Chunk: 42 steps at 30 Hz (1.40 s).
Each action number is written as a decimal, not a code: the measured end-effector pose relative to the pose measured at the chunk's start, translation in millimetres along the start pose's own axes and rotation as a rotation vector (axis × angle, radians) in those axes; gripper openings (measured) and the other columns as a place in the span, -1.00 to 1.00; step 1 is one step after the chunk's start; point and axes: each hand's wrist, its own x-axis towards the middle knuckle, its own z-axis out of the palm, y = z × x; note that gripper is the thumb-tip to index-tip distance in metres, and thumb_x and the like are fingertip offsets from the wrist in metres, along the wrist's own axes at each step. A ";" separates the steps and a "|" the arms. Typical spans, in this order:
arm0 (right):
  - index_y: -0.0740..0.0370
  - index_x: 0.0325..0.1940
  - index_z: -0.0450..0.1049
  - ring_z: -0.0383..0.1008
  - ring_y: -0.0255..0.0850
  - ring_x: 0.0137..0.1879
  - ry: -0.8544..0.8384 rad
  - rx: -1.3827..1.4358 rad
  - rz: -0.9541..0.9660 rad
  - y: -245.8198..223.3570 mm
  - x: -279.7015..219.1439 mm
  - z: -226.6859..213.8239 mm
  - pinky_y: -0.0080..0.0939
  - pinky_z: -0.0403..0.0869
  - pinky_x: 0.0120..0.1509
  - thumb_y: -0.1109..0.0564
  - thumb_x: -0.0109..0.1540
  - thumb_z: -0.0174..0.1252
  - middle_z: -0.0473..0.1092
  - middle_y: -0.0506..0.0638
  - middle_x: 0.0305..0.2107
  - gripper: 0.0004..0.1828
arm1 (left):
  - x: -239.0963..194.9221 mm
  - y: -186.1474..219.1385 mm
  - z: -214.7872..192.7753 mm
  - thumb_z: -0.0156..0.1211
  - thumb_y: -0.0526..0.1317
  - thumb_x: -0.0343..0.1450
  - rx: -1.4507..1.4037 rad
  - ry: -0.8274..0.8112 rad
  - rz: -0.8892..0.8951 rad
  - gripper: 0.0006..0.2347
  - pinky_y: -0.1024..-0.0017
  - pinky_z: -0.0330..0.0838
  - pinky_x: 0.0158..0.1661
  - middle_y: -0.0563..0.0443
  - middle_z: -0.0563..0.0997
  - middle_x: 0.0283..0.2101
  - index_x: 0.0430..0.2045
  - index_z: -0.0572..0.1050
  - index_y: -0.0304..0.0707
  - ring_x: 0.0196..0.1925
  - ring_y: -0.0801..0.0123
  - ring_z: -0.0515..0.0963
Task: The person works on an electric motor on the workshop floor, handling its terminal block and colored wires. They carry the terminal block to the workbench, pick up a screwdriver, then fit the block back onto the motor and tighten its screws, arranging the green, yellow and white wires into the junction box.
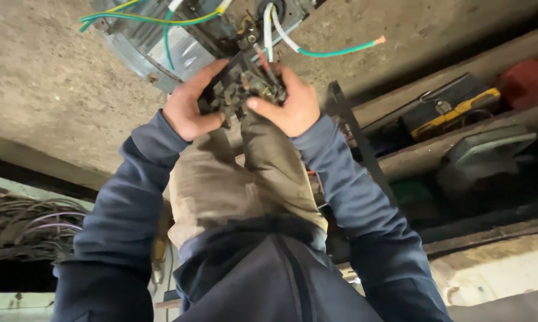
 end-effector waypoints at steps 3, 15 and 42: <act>0.36 0.30 0.39 0.59 -0.17 0.06 0.042 0.222 -0.035 12.5 11.8 6.7 -0.21 0.52 0.22 -0.01 0.30 0.42 0.56 0.09 -0.07 -0.39 | 3.5 0.3 -1.3 0.31 -0.35 0.30 -0.097 0.021 -0.021 -0.25 0.33 0.20 0.41 -0.19 0.39 0.40 0.46 0.13 -0.42 0.46 0.19 0.36; 0.36 0.23 0.42 0.43 -0.19 -0.18 0.564 0.702 0.130 59.2 43.0 11.3 -0.18 0.46 -0.09 0.20 0.26 0.26 0.47 0.07 -0.17 -0.54 | 49.4 -108.9 49.3 0.07 -0.09 0.62 -0.752 0.516 -0.144 -0.65 0.46 0.53 -0.04 0.02 0.56 0.09 0.27 0.39 -0.21 0.00 0.39 0.60; 0.36 0.20 0.42 0.51 -0.20 -0.02 0.685 0.584 -0.054 68.2 60.8 24.2 -0.17 0.52 0.07 0.21 0.41 0.04 0.50 0.06 -0.05 -0.71 | 81.0 -93.9 42.1 -0.11 -0.61 0.22 -0.454 0.246 0.093 -0.39 0.39 0.42 0.21 -0.08 0.59 0.16 0.26 0.33 -0.35 0.28 0.30 0.56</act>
